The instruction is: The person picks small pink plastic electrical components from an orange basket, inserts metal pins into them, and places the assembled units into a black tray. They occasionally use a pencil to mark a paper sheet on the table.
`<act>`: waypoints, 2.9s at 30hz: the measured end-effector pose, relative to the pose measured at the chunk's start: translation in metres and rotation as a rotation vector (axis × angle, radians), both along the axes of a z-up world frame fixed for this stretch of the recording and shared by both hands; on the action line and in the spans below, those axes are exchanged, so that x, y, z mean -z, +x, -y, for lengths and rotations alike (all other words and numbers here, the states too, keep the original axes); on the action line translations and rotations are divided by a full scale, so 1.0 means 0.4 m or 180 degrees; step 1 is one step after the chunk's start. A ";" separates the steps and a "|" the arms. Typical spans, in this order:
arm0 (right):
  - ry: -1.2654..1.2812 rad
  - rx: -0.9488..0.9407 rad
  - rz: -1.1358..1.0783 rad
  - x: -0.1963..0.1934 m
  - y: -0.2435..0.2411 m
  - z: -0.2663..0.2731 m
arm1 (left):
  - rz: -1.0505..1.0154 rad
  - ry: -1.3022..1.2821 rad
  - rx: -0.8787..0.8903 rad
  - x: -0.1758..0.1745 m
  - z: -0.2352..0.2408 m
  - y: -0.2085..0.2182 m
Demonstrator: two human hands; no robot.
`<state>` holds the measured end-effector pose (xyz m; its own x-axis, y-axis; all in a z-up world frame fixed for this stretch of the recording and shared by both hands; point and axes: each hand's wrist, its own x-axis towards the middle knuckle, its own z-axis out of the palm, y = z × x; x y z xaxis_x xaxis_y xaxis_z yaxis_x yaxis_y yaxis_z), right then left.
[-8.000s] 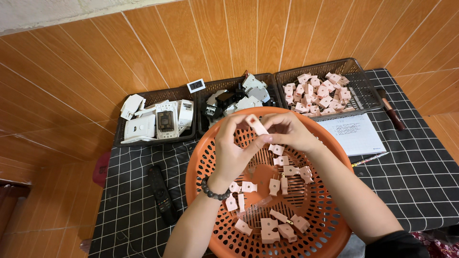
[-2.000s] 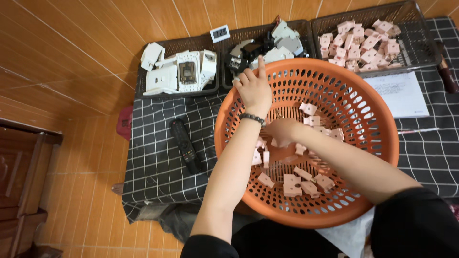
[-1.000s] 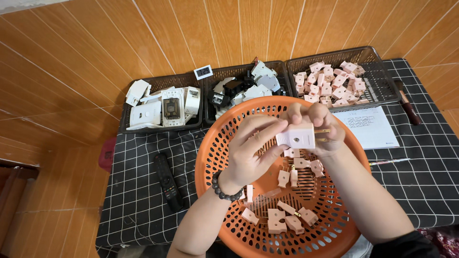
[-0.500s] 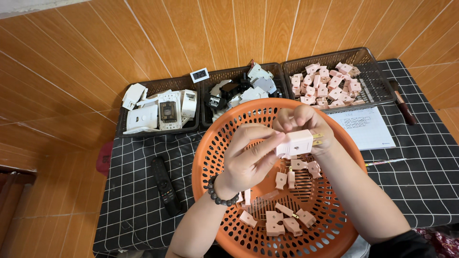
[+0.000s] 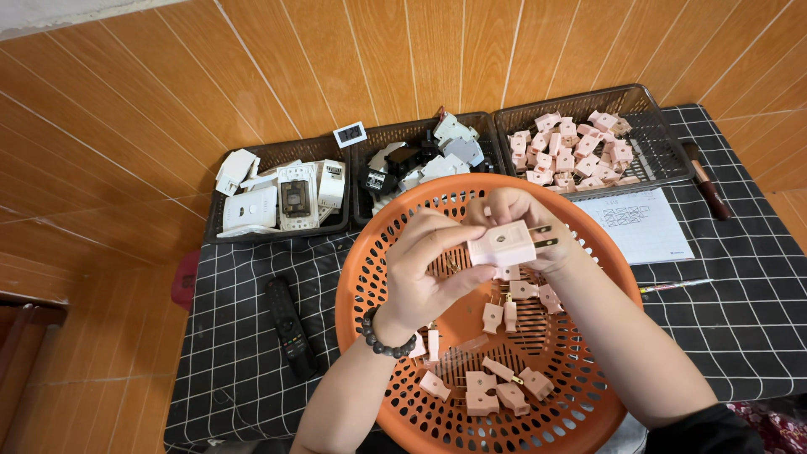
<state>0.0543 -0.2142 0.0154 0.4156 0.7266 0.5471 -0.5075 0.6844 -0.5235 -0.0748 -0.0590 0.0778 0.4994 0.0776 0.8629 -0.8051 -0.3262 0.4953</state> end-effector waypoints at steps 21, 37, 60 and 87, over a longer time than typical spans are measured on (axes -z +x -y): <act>-0.0337 0.0913 0.0303 -0.014 0.010 -0.022 | 0.0646 0.0801 -0.0955 -0.044 0.009 0.004; 0.0098 0.0511 -0.0235 -0.028 -0.011 0.023 | 0.0367 0.0213 -0.0528 -0.032 0.013 0.016; -0.0700 0.0486 0.0219 -0.028 0.006 0.002 | -0.0272 0.0044 -0.0213 -0.059 0.001 -0.003; -0.0709 0.1005 0.0471 -0.002 0.010 -0.021 | -0.0399 -0.0224 -0.0295 -0.034 -0.015 0.006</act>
<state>0.0584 -0.2060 0.0162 0.5656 0.6835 0.4614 -0.1990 0.6561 -0.7280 -0.0725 -0.0530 0.0913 0.5906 0.1866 0.7851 -0.7037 -0.3572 0.6142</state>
